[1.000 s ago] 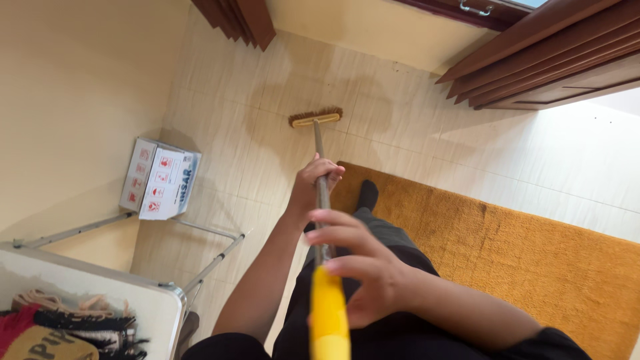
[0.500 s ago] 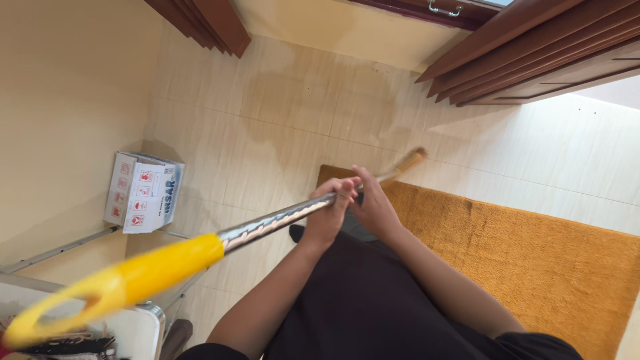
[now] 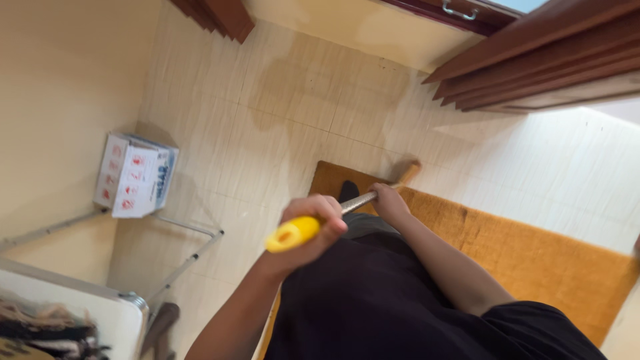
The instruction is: The person sweeps the floor and the edges of a rug using a brush.
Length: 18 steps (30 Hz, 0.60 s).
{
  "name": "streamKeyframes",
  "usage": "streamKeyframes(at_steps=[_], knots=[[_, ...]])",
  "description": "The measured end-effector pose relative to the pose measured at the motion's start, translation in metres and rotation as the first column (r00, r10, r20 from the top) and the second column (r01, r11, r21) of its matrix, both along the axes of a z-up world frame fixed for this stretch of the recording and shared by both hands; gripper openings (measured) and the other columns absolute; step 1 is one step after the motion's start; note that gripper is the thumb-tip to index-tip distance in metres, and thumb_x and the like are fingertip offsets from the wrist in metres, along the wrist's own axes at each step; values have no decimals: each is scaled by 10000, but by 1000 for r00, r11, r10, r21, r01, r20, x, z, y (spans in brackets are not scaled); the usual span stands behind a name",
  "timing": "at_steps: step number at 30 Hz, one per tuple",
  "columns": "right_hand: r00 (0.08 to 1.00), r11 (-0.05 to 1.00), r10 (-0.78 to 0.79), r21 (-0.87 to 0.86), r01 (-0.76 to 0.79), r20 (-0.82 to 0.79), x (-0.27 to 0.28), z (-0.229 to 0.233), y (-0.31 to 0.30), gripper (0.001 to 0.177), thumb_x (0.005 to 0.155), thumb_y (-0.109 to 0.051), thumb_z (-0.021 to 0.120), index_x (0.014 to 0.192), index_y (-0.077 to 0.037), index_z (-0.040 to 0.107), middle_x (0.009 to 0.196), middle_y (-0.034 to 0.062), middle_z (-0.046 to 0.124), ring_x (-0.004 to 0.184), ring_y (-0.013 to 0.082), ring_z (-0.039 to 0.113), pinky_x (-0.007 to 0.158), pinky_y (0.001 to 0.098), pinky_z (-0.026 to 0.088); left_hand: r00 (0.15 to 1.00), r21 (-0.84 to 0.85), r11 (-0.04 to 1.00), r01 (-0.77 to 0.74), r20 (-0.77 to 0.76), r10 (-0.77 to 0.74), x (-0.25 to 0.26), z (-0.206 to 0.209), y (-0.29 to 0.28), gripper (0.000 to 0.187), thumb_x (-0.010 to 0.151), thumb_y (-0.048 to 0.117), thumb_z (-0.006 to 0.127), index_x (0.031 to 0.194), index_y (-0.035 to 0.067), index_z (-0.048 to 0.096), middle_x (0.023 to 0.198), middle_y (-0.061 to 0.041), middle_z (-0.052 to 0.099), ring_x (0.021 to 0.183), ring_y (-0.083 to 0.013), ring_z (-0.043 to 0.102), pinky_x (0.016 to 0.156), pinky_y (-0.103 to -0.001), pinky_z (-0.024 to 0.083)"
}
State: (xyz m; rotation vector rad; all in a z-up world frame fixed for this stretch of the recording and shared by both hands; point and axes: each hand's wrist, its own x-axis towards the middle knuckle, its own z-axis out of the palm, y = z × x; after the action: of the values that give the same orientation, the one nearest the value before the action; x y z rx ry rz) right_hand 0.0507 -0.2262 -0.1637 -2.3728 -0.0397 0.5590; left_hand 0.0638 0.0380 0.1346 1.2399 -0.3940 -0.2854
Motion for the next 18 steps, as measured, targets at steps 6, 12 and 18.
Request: streamKeyframes(at_steps=[6,12,18], knots=[[978,991,133,0,-135,-161,48,-8,34,265,807,-56,710,1071,-82,729,1020,157,731,971,338,711,874,417,548,979,-63,977,-203,3,203,-10,9,1,245,1002,169,715,884,84,519,860,-15,598,744,-99,535,659,-257,437],[972,967,234,96,-236,32,64,0,103,226,793,16,672,1002,-53,721,1045,146,722,998,366,686,870,431,545,938,102,952,-287,231,258,-29,41,38,349,1021,147,730,801,105,462,754,-21,571,678,-151,562,644,-286,466],[891,902,213,270,-337,401,82,23,198,150,817,75,641,931,-24,639,998,144,711,997,383,664,1003,439,538,914,211,937,-280,357,193,-40,77,96,373,986,216,789,836,97,470,771,-37,555,724,-222,583,702,-339,500]])
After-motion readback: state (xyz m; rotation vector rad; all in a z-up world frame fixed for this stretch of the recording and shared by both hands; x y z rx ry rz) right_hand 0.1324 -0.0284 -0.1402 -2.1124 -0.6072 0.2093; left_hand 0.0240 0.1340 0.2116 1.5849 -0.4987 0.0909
